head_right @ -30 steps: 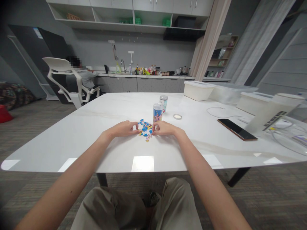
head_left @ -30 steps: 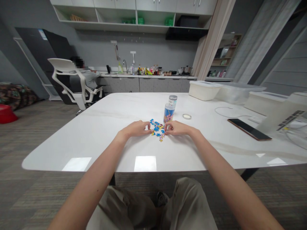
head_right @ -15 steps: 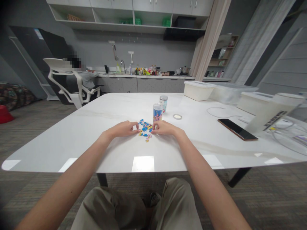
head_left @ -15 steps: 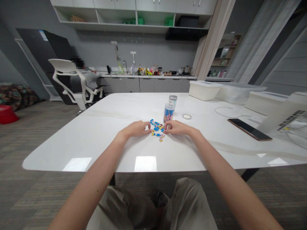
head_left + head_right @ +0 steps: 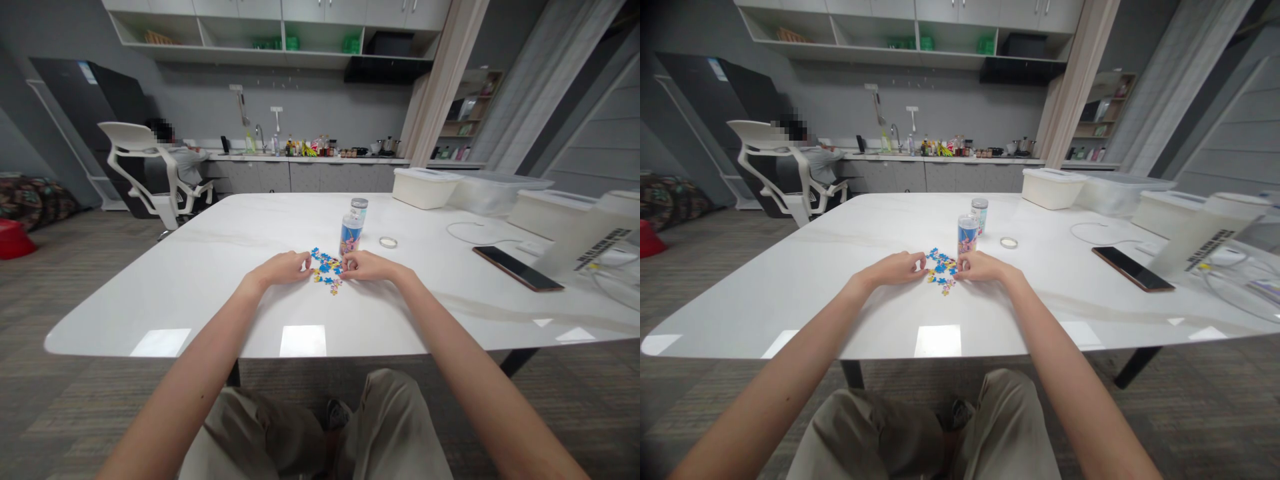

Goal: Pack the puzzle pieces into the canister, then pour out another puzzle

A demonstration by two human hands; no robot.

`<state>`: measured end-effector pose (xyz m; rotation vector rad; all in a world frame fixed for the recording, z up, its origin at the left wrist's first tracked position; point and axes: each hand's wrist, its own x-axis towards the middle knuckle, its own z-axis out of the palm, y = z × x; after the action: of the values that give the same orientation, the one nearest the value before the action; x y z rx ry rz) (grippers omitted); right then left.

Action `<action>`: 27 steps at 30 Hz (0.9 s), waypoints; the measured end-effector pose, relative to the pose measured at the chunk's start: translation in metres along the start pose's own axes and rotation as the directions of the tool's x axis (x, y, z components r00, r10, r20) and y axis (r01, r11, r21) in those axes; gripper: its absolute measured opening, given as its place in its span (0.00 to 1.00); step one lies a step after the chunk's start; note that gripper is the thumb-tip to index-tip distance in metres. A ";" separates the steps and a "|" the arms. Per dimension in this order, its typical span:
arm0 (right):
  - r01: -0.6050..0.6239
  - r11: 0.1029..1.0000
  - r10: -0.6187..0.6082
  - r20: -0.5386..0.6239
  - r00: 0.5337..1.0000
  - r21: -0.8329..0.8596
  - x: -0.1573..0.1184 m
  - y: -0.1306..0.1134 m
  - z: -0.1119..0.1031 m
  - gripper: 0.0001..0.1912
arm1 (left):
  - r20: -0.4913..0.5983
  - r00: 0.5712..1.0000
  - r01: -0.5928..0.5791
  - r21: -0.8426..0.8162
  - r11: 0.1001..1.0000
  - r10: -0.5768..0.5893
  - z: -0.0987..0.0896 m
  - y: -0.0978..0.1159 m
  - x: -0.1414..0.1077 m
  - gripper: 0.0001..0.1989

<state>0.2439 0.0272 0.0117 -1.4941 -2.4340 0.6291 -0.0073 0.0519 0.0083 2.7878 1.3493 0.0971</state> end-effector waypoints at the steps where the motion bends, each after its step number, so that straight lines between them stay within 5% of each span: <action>1: 0.001 1.000 -0.001 -0.002 1.000 -0.003 0.000 0.000 0.000 0.12 | 0.000 1.000 -0.003 0.001 1.000 0.003 0.000 0.000 0.000 0.19; 27: 0.018 0.999 -0.018 0.003 1.000 -0.031 0.003 0.004 0.001 0.12 | 0.024 1.000 -0.021 0.043 0.999 0.019 0.000 -0.001 0.001 0.17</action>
<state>0.2455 0.0308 0.0090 -1.4824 -2.4666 0.5931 -0.0071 0.0532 0.0082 2.8286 1.3343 0.0365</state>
